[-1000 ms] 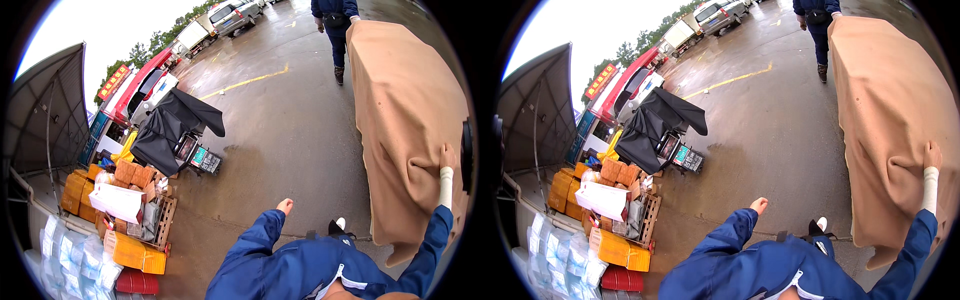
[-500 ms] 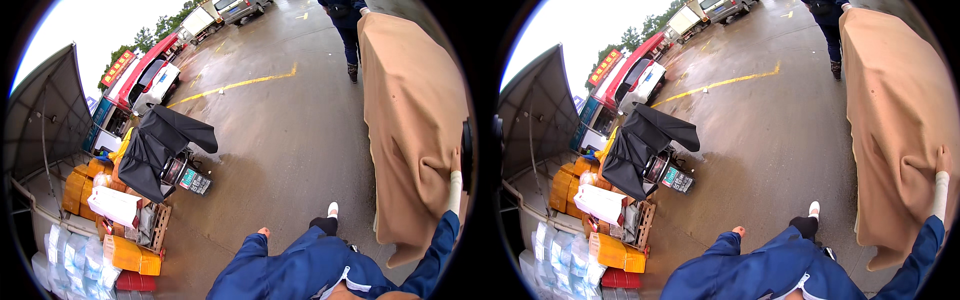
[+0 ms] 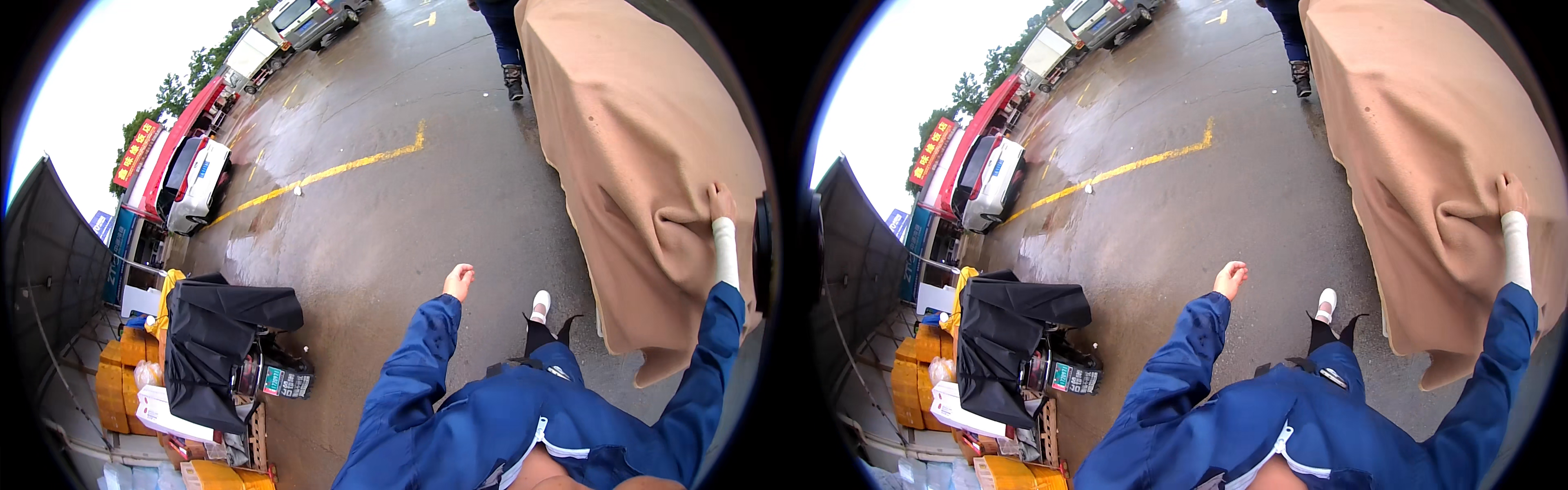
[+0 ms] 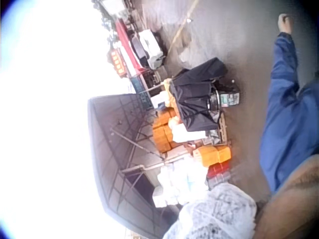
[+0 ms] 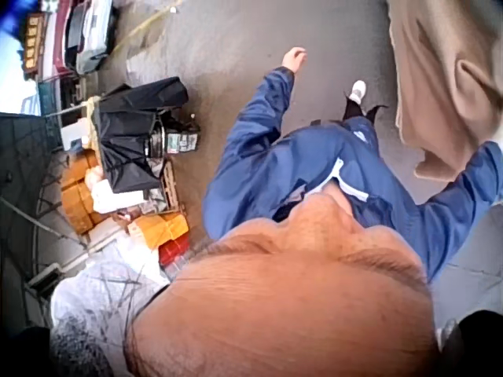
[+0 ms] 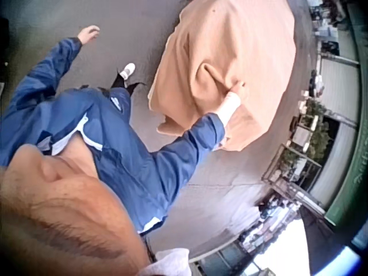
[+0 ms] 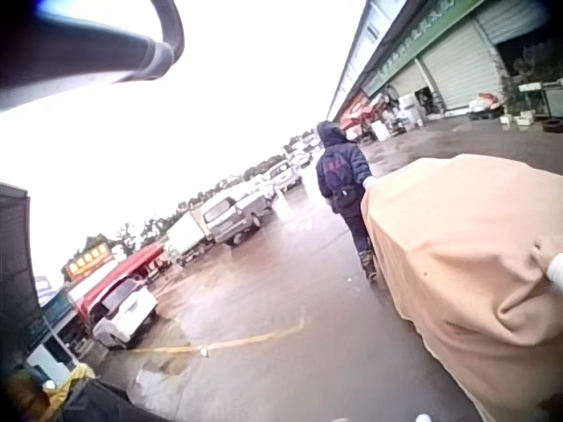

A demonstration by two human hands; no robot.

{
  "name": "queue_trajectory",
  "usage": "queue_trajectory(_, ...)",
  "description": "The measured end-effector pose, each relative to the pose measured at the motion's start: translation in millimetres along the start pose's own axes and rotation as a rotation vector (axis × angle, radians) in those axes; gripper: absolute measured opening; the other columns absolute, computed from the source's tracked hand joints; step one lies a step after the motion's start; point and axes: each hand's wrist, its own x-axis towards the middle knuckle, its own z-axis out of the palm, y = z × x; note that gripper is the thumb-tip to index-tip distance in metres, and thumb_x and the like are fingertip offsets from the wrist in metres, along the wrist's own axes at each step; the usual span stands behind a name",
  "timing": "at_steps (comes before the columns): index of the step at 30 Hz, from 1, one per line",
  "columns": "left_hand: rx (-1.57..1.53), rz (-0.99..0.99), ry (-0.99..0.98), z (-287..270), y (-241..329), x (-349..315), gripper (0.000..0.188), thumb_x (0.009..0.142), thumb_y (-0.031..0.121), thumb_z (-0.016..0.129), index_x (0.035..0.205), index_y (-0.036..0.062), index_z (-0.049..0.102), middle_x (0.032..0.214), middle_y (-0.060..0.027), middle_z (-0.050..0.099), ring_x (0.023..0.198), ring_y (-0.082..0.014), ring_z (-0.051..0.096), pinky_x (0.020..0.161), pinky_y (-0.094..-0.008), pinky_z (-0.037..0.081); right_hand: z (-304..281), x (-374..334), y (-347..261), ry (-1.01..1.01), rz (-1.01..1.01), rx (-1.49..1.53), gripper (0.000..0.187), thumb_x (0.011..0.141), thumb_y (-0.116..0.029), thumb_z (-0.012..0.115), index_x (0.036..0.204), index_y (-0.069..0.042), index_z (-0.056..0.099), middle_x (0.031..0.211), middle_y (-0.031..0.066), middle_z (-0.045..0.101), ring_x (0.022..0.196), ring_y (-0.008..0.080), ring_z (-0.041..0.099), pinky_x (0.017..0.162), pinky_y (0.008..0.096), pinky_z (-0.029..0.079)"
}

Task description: The person and a coworker carry a large, cloth-covered load on a wheeled cart from a storage area into a parking lot. They navigate past parked vehicles and place the cart in front of a market stall. The person then removes the cloth to reveal crates of ginger.

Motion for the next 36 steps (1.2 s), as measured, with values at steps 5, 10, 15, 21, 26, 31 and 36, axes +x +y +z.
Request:
queue_trajectory(5, 0.139, -0.294, 0.079, -33.5, -41.7, 115.1, 0.017, 0.085, 0.011, 0.051, 0.099, 0.0026, 0.056, 0.085, -0.0074, 0.063, 0.072, -0.0151, 0.061, 0.064, -0.0277, 0.048, 22.8, 110.3, -129.5, 0.024, 0.031, 0.113, 0.033, 0.081, -0.032, 0.044, 0.094, -0.007, 0.062, 0.098, 0.0151, 0.061, 0.093, 0.0331, 0.056, 0.081, 0.0406, 0.043)
queue_trajectory(10, 0.201, -0.612, 0.196, -67.3, -56.4, 176.0, 0.017, 0.084, 0.011, 0.053, 0.097, 0.0012, 0.057, 0.082, -0.0097, 0.063, 0.065, -0.0177, 0.061, 0.06, -0.0293, 0.051, 70.4, 227.7, -183.5, 0.073, 0.034, 0.012, 0.032, 0.08, -0.031, 0.045, 0.092, -0.006, 0.061, 0.097, 0.0144, 0.061, 0.093, 0.0318, 0.056, 0.081, 0.0406, 0.043)
queue_trajectory(15, 0.355, -0.7, 0.366, -149.5, -73.9, 250.8, 0.02, 0.083, 0.02, 0.054, 0.09, 0.001, 0.06, 0.066, -0.0101, 0.062, 0.055, -0.0187, 0.06, 0.05, -0.029, 0.048, 158.7, 383.4, -227.6, 0.057, 0.012, 0.044, 0.036, 0.081, -0.035, 0.042, 0.101, -0.01, 0.06, 0.105, 0.0136, 0.059, 0.097, 0.0314, 0.055, 0.084, 0.0397, 0.042)
queue_trajectory(21, 0.439, -0.906, 0.308, -228.2, -37.5, 457.8, 0.02, 0.086, 0.017, 0.048, 0.094, 0.0008, 0.057, 0.071, -0.0105, 0.062, 0.049, -0.0198, 0.056, 0.041, -0.0297, 0.043, 224.9, 538.5, -315.8, 0.013, 0.057, 0.041, 0.037, 0.079, -0.036, 0.043, 0.101, -0.012, 0.06, 0.105, 0.0114, 0.059, 0.097, 0.0304, 0.055, 0.084, 0.0384, 0.042)
queue_trajectory(26, 0.13, -0.471, 0.313, -149.0, 96.7, 775.0, 0.015, 0.085, 0.013, 0.05, 0.097, 0.0046, 0.054, 0.079, -0.0087, 0.062, 0.058, -0.0162, 0.058, 0.048, -0.0283, 0.047, 272.2, 655.2, -369.5, 0.07, 0.081, 0.049, 0.034, 0.078, -0.035, 0.045, 0.095, -0.011, 0.061, 0.1, 0.0115, 0.061, 0.094, 0.0296, 0.056, 0.08, 0.0382, 0.043)
queue_trajectory(31, 0.136, -0.062, -0.041, -45.6, 252.9, 1010.6, 0.019, 0.089, 0.012, 0.048, 0.106, 0.0062, 0.052, 0.095, -0.0064, 0.061, 0.079, -0.0142, 0.059, 0.067, -0.0267, 0.046, 311.8, 766.3, -470.2, 0.067, 0.078, 0.065, 0.032, 0.079, -0.032, 0.044, 0.092, -0.009, 0.062, 0.096, 0.0125, 0.061, 0.091, 0.0305, 0.056, 0.079, 0.0381, 0.043)
queue_trajectory(36, 0.198, -0.135, -0.182, 6.3, 282.7, 1139.5, 0.019, 0.085, 0.01, 0.053, 0.102, 0.0013, 0.054, 0.085, -0.0073, 0.062, 0.074, -0.0135, 0.06, 0.069, -0.0266, 0.048, 370.8, 887.1, -523.2, 0.167, 0.034, 0.106, 0.031, 0.08, -0.032, 0.044, 0.091, -0.009, 0.061, 0.095, 0.0118, 0.061, 0.09, 0.0301, 0.056, 0.079, 0.0379, 0.043)
